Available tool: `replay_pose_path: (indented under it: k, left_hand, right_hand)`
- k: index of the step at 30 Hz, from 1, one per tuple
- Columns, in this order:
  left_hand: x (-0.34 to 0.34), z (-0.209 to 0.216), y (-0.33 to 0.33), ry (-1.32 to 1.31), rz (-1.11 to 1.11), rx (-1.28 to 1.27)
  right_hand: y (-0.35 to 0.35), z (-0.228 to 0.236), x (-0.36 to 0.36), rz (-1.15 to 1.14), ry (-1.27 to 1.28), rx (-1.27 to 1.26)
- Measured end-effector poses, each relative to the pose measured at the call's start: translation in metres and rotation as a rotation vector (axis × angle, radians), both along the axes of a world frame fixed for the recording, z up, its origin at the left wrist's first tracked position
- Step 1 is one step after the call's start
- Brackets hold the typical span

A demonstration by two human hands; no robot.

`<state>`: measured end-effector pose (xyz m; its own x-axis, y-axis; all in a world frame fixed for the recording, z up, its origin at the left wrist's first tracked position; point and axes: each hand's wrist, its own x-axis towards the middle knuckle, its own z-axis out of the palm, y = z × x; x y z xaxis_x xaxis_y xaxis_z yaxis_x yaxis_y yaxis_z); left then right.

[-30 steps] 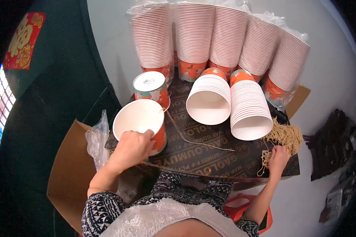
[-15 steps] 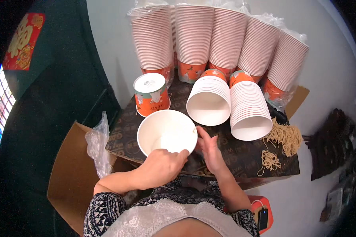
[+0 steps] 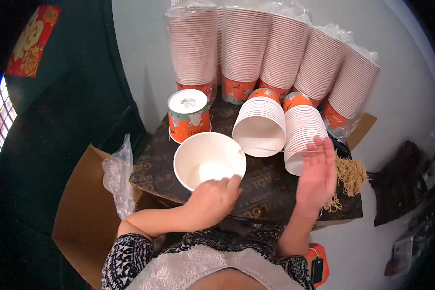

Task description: The recorder unpacks stacks of paper cups from plastic bags and organizes them into a cardboard box.

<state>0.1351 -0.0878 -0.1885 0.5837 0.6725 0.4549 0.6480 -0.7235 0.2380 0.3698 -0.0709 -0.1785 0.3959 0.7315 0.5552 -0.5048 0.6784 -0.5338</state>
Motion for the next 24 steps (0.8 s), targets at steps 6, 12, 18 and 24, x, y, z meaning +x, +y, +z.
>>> replay_pose_path:
  k: [6,12,18,24]
  left_hand:
    - [-0.006,0.029,0.008,-0.393,-0.458,-0.025]
    - [-0.059,0.031,0.042,-0.134,-0.255,-0.049]
    - [-0.066,0.022,0.041,0.053,-0.159,-0.002]
    - [-0.036,0.008,0.035,-0.026,-0.154,0.072]
  right_hand:
    - [-0.008,0.008,0.021,-0.179,-0.036,0.032]
    - [-0.017,0.005,0.055,-0.331,-0.002,0.017]
    - [-0.025,0.006,0.061,-0.400,0.044,0.071]
    - [-0.029,0.004,0.023,-0.407,-0.434,0.304]
